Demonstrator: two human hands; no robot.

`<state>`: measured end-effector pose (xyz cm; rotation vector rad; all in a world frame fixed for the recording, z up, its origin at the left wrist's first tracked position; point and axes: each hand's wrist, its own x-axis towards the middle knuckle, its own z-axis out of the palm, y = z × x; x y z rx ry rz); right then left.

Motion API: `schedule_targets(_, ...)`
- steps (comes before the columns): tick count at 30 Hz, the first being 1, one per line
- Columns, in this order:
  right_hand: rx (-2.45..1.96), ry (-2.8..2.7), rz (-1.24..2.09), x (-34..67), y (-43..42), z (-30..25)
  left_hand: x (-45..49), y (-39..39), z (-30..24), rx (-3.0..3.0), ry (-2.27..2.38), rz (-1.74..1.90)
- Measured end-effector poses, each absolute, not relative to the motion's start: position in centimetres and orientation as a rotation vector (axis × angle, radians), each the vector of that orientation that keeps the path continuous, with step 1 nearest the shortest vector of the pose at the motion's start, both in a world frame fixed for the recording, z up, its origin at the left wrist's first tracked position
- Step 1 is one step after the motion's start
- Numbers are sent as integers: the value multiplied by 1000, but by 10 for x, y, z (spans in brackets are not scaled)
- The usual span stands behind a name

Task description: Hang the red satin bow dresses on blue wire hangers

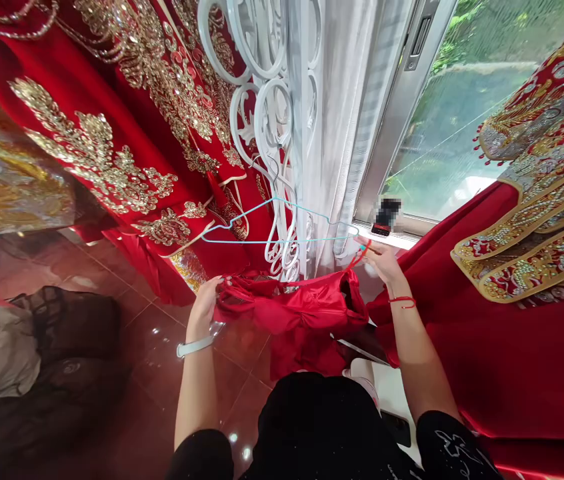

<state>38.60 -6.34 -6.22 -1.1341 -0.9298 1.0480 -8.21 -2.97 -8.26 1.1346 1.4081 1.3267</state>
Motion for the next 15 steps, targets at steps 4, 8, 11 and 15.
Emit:
schedule_targets(4,-1066,-917,901,397,-55,-54,-84,-35,-88,1033,1334,1342)
schedule_targets(8,-1008,-956,791,400,-41,-36,-81,-38,-96,900,1240,1358)
schedule_targets(11,-993,-1002,757,395,-35,-25,-76,-42,-100,836,1186,1329)
schedule_targets(15,-1058,-1186,824,374,-33,-13,-66,-48,-103,719,1151,1317)
